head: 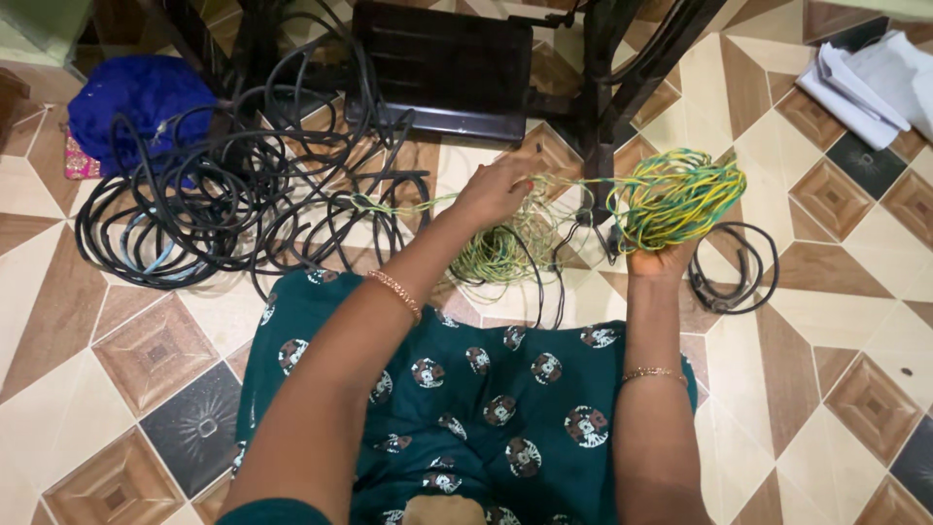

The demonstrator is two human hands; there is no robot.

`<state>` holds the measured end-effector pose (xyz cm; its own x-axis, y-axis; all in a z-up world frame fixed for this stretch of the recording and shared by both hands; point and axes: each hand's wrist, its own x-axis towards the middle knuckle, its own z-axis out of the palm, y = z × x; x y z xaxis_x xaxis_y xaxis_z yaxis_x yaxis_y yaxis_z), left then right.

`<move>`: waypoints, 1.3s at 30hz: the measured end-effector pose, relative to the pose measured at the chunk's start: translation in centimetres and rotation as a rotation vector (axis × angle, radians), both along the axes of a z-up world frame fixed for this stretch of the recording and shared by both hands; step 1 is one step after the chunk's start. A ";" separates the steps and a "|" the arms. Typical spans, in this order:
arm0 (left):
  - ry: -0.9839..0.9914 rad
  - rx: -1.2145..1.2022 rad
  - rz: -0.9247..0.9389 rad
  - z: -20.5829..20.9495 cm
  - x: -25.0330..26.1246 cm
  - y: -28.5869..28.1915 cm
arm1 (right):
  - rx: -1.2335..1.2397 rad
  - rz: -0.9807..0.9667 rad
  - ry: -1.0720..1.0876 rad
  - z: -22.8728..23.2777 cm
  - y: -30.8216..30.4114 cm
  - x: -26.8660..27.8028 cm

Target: The person sits on the floor and untangles a bundle of yellow and green wires, coiling them into a neat bundle. They also handle a black cable, separating it from the tangled mass.

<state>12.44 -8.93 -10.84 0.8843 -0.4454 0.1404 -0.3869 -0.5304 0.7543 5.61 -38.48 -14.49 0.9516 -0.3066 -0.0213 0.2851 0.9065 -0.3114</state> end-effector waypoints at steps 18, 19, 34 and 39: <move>0.439 -0.834 0.327 3.1 0.9 1.0 | -0.009 -0.082 -0.046 1.7 -0.6 -0.3; 0.384 -0.878 0.321 2.7 1.1 0.9 | -0.032 -0.097 -0.055 1.8 -0.6 -0.4; 0.332 -0.845 0.026 5.5 -1.3 3.2 | -0.013 -0.187 0.010 1.1 -2.7 -1.1; 0.427 -0.475 -0.027 6.5 -2.5 6.4 | 0.008 -0.100 -0.062 2.1 -2.2 -1.5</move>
<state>9.98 -2.52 -4.38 0.8952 -0.4444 -0.0343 -0.0088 -0.0945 0.9955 4.09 -40.73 -12.41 0.9159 -0.3999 0.0341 0.3925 0.8749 -0.2837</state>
